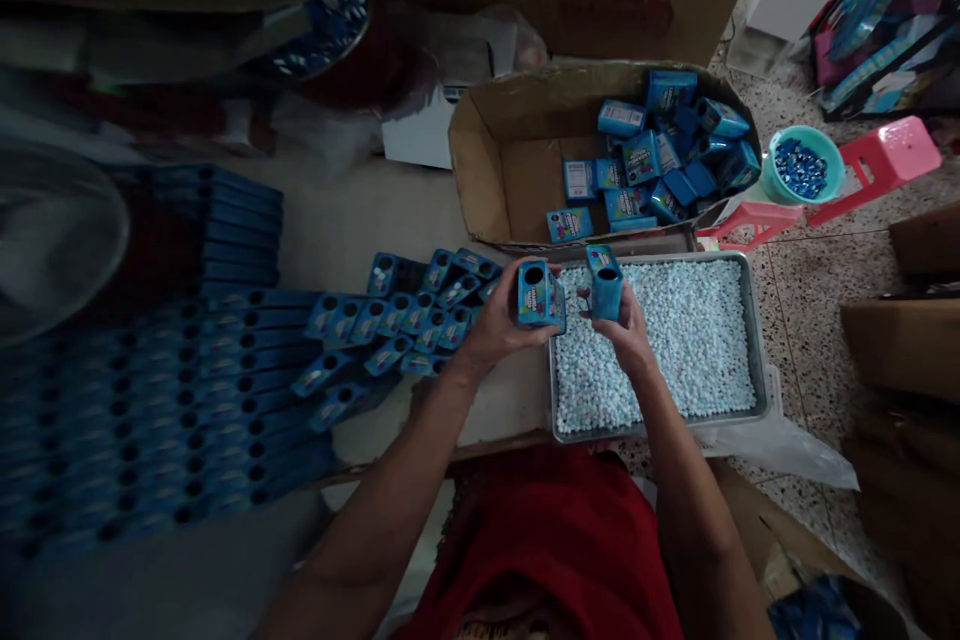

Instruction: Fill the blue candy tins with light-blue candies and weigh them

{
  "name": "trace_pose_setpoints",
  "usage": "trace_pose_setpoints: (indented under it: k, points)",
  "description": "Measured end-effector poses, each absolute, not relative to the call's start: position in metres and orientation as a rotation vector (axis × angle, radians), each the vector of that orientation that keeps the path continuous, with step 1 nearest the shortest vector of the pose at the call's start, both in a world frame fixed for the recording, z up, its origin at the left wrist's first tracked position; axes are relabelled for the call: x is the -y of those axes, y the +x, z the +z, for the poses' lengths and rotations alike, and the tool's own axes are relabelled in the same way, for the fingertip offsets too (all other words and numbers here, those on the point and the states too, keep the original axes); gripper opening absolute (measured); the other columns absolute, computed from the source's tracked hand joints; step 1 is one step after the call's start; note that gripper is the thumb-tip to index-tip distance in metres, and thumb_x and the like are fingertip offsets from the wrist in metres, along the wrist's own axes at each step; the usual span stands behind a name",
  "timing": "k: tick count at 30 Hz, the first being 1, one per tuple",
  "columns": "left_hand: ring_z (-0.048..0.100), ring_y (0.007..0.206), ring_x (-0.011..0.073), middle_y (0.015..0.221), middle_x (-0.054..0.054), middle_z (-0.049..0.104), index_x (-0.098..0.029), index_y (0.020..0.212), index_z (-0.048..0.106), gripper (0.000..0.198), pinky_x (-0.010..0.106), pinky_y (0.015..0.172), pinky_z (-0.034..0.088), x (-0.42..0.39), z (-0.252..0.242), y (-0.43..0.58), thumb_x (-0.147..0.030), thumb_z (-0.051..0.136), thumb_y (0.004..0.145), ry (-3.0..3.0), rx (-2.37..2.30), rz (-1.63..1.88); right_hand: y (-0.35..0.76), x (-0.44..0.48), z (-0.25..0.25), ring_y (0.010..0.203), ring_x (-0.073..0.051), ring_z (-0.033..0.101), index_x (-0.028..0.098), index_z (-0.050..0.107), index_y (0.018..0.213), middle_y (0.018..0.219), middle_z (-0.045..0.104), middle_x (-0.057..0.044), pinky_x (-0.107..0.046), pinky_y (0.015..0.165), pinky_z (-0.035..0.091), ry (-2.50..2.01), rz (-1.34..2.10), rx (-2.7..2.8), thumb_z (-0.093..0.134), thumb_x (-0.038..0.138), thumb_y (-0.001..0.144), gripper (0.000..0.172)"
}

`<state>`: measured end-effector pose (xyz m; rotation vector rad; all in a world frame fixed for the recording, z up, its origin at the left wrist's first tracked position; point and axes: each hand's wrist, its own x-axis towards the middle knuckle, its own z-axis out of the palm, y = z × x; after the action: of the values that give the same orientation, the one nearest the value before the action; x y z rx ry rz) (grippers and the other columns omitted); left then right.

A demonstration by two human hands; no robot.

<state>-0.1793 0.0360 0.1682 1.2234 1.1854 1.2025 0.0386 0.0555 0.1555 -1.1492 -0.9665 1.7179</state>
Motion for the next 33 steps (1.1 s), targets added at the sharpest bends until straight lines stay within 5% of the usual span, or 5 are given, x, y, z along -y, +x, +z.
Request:
trace_pose_setpoints:
  k: [6, 12, 21, 29, 33]
  points:
    - [0.076, 0.117, 0.0307, 0.113, 0.006, 0.08, -0.025, 0.116, 0.074, 0.049, 0.048, 0.102, 0.062, -0.011, 0.144, -0.145, -0.032, 0.072, 0.067, 0.476, -0.98, 1.403, 0.07, -0.03, 0.161, 0.082, -0.029, 0.08, 0.021, 0.072, 0.095, 0.087, 0.082, -0.008, -0.036, 0.065, 0.058, -1.191, 1.778, 0.871, 0.079, 0.048, 0.07, 0.038]
    - [0.063, 0.064, 0.0142, 0.062, -0.005, 0.063, -0.022, 0.064, 0.057, 0.021, 0.026, 0.066, 0.056, -0.005, 0.103, -0.121, -0.028, 0.077, 0.057, 0.08, -1.212, 1.459, 0.086, -0.025, 0.153, 0.086, -0.022, 0.077, 0.027, 0.07, 0.108, 0.097, 0.082, 0.0, -0.032, 0.075, 0.063, -0.99, 2.091, 0.981, 0.101, 0.035, 0.064, 0.054]
    - [0.075, 0.116, 0.0332, 0.111, 0.009, 0.08, -0.023, 0.107, 0.07, 0.075, 0.045, 0.101, 0.061, 0.033, 0.101, -0.098, -0.086, 0.081, 0.069, 0.15, -1.059, 1.329, 0.094, -0.002, 0.115, 0.08, -0.018, 0.077, 0.021, 0.077, 0.114, 0.095, 0.084, -0.002, -0.03, 0.072, 0.065, -1.144, 2.18, 0.782, 0.103, 0.04, 0.067, 0.057]
    - [0.071, 0.077, 0.0175, 0.093, -0.001, 0.075, -0.023, 0.107, 0.066, 0.068, 0.03, 0.074, 0.06, 0.069, 0.104, -0.09, -0.029, 0.103, 0.051, 0.233, -1.537, 1.151, 0.087, 0.036, 0.087, 0.079, -0.021, 0.073, 0.023, 0.076, 0.112, 0.088, 0.08, -0.001, -0.033, 0.075, 0.061, -1.352, 2.116, 0.993, 0.102, 0.063, 0.06, 0.07]
    - [0.074, 0.086, 0.0202, 0.101, -0.001, 0.077, -0.026, 0.115, 0.064, 0.069, 0.037, 0.082, 0.065, 0.059, 0.102, -0.104, -0.024, 0.098, 0.055, 0.248, -1.528, 1.204, 0.095, -0.013, 0.084, 0.087, -0.027, 0.073, 0.023, 0.082, 0.1, 0.094, 0.079, -0.01, -0.041, 0.085, 0.056, -1.793, 1.372, 1.812, 0.085, 0.07, 0.084, 0.05]
